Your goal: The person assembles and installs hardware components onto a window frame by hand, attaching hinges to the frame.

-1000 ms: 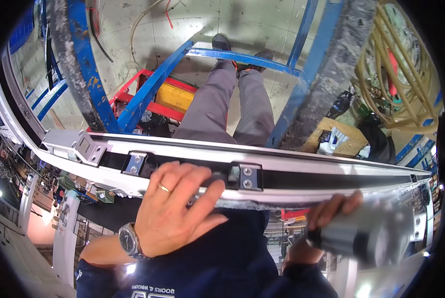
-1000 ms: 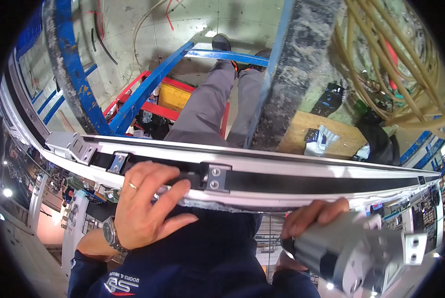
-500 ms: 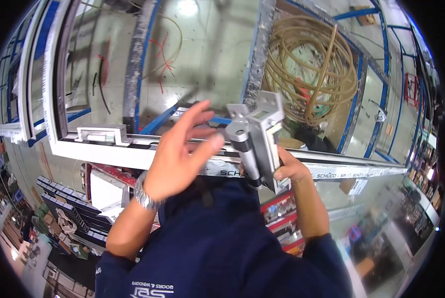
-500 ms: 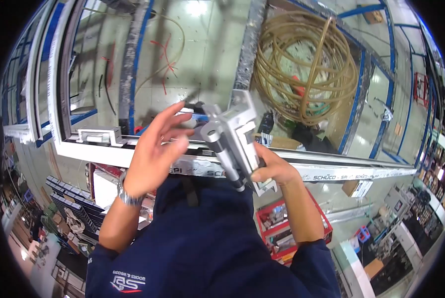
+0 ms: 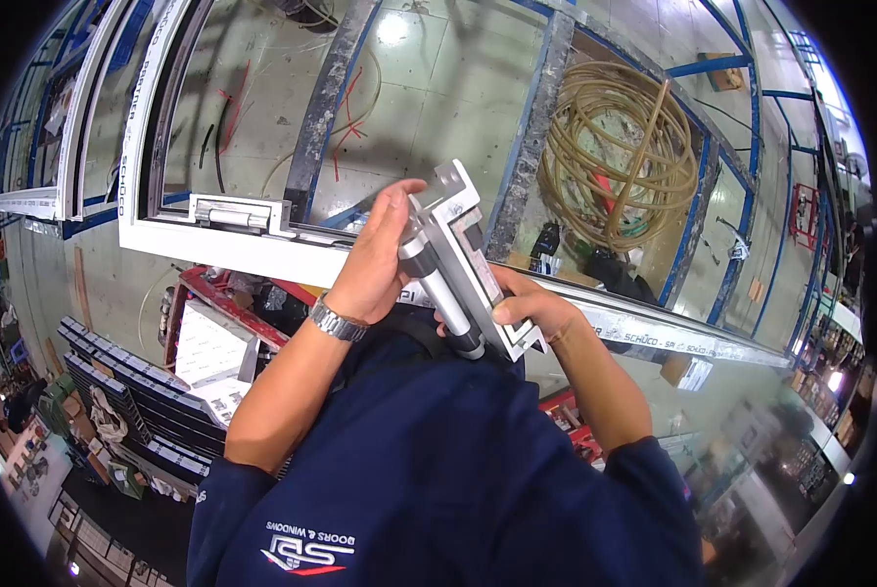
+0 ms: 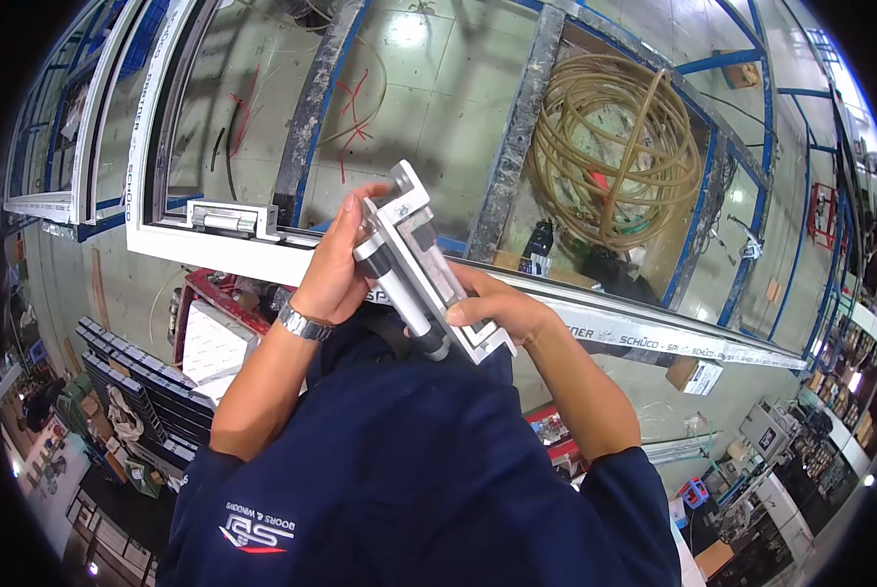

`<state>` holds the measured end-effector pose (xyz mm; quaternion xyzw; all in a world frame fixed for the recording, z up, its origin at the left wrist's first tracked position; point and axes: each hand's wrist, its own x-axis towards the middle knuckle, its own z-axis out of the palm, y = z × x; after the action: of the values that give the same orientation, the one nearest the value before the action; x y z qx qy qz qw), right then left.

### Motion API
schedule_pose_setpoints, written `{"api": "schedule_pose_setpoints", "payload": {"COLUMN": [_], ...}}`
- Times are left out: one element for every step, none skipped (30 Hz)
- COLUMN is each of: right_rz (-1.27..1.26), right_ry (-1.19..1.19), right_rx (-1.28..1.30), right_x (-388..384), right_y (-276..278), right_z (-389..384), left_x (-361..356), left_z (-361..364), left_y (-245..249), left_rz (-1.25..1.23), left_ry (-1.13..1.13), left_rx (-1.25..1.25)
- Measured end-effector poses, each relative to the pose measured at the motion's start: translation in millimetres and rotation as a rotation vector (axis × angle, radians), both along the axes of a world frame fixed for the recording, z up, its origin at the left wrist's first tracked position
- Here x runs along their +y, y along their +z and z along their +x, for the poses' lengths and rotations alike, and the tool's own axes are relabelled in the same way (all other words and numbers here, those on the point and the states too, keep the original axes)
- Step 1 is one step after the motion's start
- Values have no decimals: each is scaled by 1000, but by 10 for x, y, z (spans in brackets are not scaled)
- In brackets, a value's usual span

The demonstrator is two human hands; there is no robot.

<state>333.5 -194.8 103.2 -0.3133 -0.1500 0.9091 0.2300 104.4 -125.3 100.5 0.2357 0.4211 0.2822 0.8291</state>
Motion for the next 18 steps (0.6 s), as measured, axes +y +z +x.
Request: {"api": "schedule_pose_setpoints", "payload": {"right_rz": [-12,-25,-37,-13,-4,5,13,-9,-31,-52,-66,-82,-99,-48,37,122,209,219], "right_ry": [-15,-31,-48,-70,-95,-103,-112,-105,-100,-94,-82,-70,-55,-61,-18,29,78,92], "right_rx": [18,37,55,90,132,124,117,36,-46,-128,-171,-214,-257,-284,-378,-471,-562,-598], "right_x": [-7,-9,-4,16,20,34,45,39,36,38,50,61,70,92,99,107,122,132], "right_y": [-7,-12,-8,16,23,45,81,120,166,216,266,317,370,420,454,478,499,519], "right_z": [-12,-19,-24,-47,-54,-41,-26,-9,17,44,59,57,44,7,10,11,5,-28], "left_x": [-4,-4,-21,-56,-90,-80,-73,-65,-54,-49,-45,-47,-51,-63,-63,-64,-64,-58], "left_z": [4,-13,20,86,131,130,153,181,211,229,245,256,258,242,242,235,224,221], "left_y": [-22,-31,-21,-7,3,14,39,78,98,69,71,75,74,-18,-39,-53,-58,4], "left_rz": [38,30,44,55,62,59,51,42,34,66,42,17,-11,-4,0,4,9,16], "left_ry": [28,14,47,78,106,72,101,128,154,165,178,191,207,201,209,220,233,244], "left_rx": [13,-49,-56,-64,-71,-52,-67,-81,-97,-83,-101,-119,-136,-173,-178,-181,-183,-154]}}
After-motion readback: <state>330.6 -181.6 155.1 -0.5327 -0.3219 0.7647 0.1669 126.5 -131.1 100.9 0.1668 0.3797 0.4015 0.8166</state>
